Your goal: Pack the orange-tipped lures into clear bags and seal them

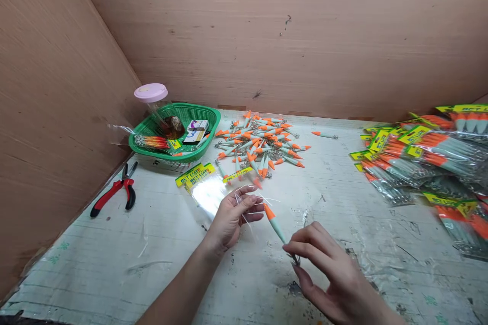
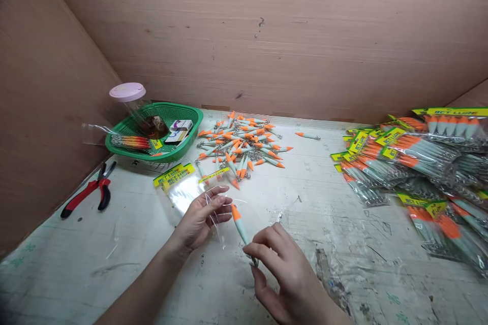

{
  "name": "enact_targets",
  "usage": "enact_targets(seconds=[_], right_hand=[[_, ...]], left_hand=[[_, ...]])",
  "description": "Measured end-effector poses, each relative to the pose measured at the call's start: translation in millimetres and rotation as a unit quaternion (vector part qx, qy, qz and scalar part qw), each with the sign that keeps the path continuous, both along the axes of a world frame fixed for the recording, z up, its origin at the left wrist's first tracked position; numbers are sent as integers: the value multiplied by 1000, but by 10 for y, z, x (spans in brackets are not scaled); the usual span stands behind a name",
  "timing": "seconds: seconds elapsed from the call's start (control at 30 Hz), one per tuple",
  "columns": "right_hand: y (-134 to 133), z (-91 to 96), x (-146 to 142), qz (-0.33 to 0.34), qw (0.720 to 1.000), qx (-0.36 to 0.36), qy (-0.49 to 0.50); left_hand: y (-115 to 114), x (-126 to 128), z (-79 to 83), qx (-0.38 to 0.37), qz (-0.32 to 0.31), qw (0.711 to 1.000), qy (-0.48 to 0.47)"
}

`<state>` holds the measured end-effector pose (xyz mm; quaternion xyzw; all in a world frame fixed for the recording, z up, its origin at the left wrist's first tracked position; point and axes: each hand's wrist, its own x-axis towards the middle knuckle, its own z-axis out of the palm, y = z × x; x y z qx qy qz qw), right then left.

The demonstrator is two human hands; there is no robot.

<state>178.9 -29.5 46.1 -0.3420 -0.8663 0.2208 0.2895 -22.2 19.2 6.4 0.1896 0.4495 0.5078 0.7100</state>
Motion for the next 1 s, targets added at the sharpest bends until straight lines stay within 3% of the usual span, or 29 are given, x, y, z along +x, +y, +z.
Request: enact_targets(seconds=[0.13, 0.33, 0.47, 0.7, 1.0], right_hand=[[57, -91, -65, -13, 997, 69, -36], [73, -61, -129, -35, 987, 142, -64], [101, -172, -177, -70, 980, 175, -55], [112, -452, -197, -98, 975, 196, 36], [141, -365, -308, -101, 972, 211, -5]], left_hand=[[-20, 17, 16, 1, -46, 999, -12], [-42, 22, 11, 31, -79, 996, -12], [-71, 70, 10, 44, -105, 992, -46], [-95, 144, -6, 31, -73, 982, -174], [-163, 216, -11, 46, -58, 975, -210]])
